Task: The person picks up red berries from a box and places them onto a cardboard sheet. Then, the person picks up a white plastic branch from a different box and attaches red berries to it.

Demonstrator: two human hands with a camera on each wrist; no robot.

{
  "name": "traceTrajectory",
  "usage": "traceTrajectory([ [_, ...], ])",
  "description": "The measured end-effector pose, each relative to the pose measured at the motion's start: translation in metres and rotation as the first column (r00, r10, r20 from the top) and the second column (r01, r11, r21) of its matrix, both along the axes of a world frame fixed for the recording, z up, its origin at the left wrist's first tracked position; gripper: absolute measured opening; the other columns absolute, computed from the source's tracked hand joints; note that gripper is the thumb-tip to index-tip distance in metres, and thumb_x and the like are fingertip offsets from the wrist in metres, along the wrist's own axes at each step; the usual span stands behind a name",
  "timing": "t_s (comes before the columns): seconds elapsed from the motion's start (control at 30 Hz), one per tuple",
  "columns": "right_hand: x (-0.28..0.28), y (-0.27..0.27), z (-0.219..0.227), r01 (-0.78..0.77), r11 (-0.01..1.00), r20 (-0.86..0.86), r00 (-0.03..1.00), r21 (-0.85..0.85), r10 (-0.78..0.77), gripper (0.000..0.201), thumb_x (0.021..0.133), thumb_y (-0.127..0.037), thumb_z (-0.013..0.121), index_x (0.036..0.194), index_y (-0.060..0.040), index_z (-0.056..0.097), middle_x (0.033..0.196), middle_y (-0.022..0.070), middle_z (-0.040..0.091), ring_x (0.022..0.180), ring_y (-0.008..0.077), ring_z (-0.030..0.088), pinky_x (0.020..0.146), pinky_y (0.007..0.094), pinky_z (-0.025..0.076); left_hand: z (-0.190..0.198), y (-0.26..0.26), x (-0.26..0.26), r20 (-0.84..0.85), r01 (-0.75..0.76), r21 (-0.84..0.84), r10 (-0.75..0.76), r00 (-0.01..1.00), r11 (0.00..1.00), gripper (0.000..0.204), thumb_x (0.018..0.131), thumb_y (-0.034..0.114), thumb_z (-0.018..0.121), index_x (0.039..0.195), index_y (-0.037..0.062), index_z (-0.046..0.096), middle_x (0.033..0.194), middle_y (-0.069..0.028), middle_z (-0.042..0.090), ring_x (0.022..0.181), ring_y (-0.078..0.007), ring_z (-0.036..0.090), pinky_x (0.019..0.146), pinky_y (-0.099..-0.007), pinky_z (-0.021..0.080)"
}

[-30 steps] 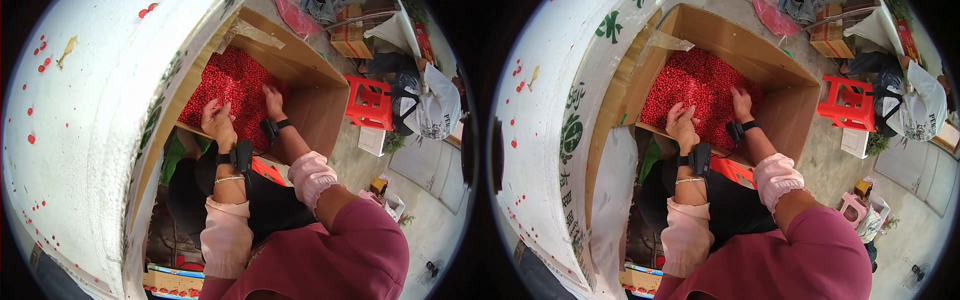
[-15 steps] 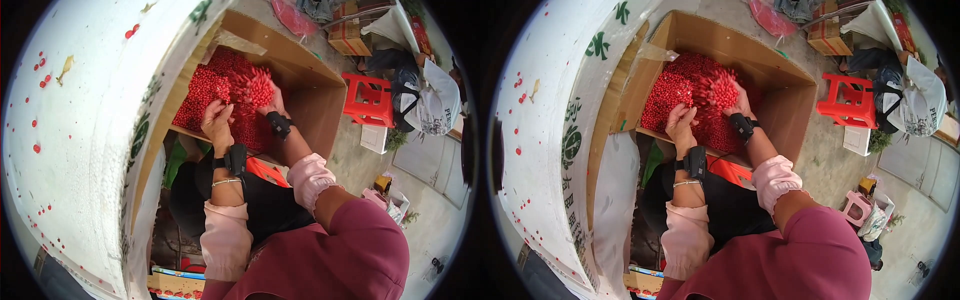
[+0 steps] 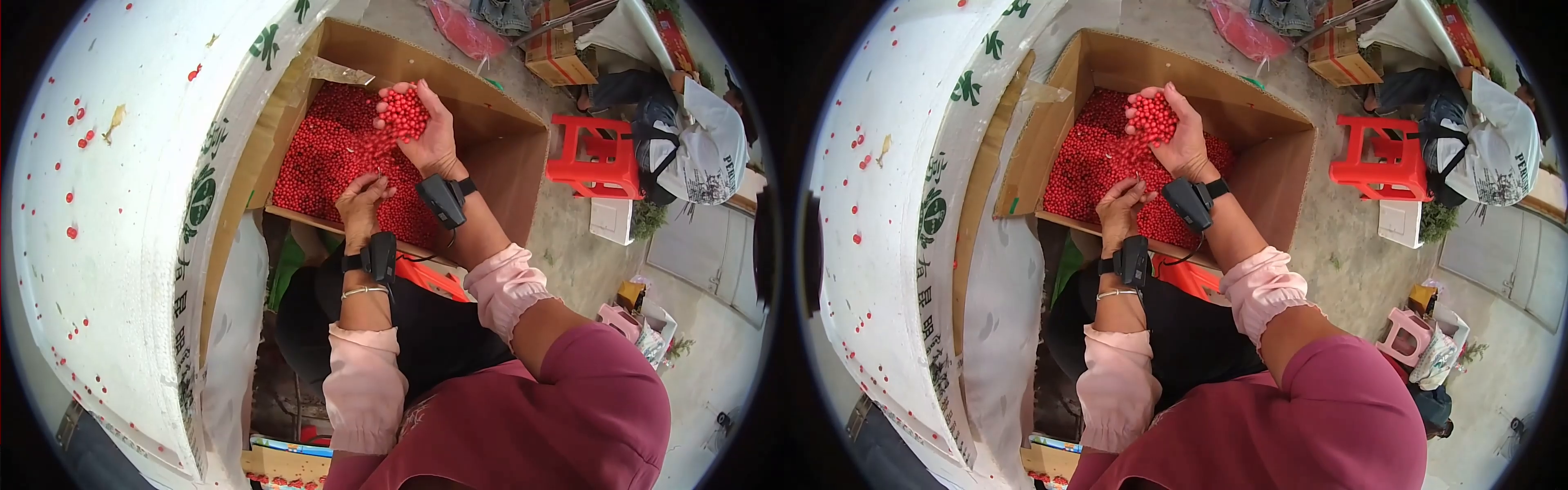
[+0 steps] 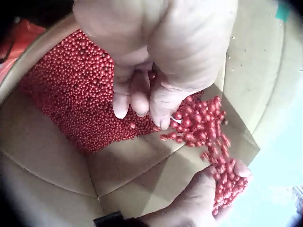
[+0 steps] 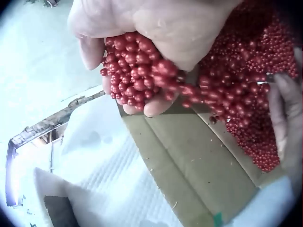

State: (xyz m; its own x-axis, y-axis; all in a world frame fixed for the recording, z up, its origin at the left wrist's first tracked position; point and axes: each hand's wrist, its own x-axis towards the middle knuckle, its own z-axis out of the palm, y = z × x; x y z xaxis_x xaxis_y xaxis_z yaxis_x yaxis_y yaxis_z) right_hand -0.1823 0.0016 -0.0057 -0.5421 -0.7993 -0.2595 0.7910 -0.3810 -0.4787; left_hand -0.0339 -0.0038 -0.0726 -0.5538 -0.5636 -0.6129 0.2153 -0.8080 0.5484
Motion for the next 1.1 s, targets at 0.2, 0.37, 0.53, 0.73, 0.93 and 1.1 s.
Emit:
traceTrajectory([
  [0.2,-0.003,0.007,-0.006,0.014,1.000,0.033,0.999,-0.004,-0.014,0.032,0.090,-0.029,0.039,0.091,-0.0024,0.056,0.094,0.0149,0.058,0.079,0.0238,0.058,0.066,0.0378,0.048,-0.002,0.000,-0.002,0.001,-0.004,0.061,0.004,1.000,0.998,0.013,0.074,-0.006,0.061,0.086,-0.0060,0.057,0.075,-0.0116,0.059,0.062,-0.0162,0.057,0.070,-0.0360,0.055],
  [0.37,0.004,0.004,0.004,-0.046,0.998,-0.088,0.995,0.031,0.048,0.033,0.091,-0.029,0.037,0.091,-0.0009,0.056,0.095,0.0151,0.058,0.081,0.0237,0.057,0.069,0.0376,0.048,-0.007,0.001,-0.003,0.049,0.016,0.049,-0.019,0.999,0.999,0.011,0.074,-0.006,0.061,0.084,-0.0064,0.057,0.076,-0.0125,0.060,0.063,-0.0174,0.059,0.066,-0.0339,0.056],
  [0.53,0.024,-0.003,0.023,-0.045,0.985,-0.395,0.912,0.166,0.109,0.031,0.091,-0.024,0.038,0.094,0.0014,0.056,0.098,0.0145,0.057,0.085,0.0227,0.057,0.077,0.0349,0.046,-0.006,-0.001,-0.002,0.058,-0.018,0.064,0.015,0.998,0.998,0.010,0.072,-0.008,0.061,0.082,-0.0070,0.057,0.075,-0.0135,0.061,0.060,-0.0175,0.059,0.060,-0.0299,0.056],
  [0.73,0.032,-0.008,0.007,-0.024,0.983,-0.659,0.739,0.183,0.141,0.027,0.089,-0.019,0.041,0.096,0.0028,0.056,0.101,0.0128,0.056,0.090,0.0202,0.056,0.084,0.0317,0.043,-0.010,-0.002,-0.001,0.048,-0.031,0.065,0.028,0.998,0.997,0.009,0.072,-0.007,0.062,0.079,-0.0067,0.058,0.072,-0.0131,0.060,0.056,-0.0168,0.058,0.056,-0.0295,0.055],
  [0.93,0.031,-0.001,0.007,0.042,0.961,-0.917,0.311,0.274,0.248,0.029,0.089,-0.020,0.044,0.101,0.0030,0.056,0.106,0.0097,0.056,0.096,0.0172,0.054,0.085,0.0310,0.040,-0.012,-0.003,0.000,0.010,-0.030,0.085,0.029,1.000,0.996,0.009,0.072,-0.006,0.063,0.079,-0.0049,0.058,0.074,-0.0124,0.060,0.058,-0.0158,0.057,0.059,-0.0325,0.055],
  [1.1,0.007,0.031,-0.061,0.289,0.709,-0.444,0.895,0.644,0.039,0.036,0.086,-0.028,0.048,0.106,0.0008,0.057,0.109,0.0099,0.057,0.099,0.0196,0.053,0.086,0.0305,0.039,0.001,-0.008,-0.004,0.152,-0.167,0.041,0.159,0.976,0.985,0.009,0.072,-0.006,0.063,0.078,-0.0030,0.058,0.074,-0.0117,0.060,0.061,-0.0153,0.057,0.061,-0.0324,0.055],
])
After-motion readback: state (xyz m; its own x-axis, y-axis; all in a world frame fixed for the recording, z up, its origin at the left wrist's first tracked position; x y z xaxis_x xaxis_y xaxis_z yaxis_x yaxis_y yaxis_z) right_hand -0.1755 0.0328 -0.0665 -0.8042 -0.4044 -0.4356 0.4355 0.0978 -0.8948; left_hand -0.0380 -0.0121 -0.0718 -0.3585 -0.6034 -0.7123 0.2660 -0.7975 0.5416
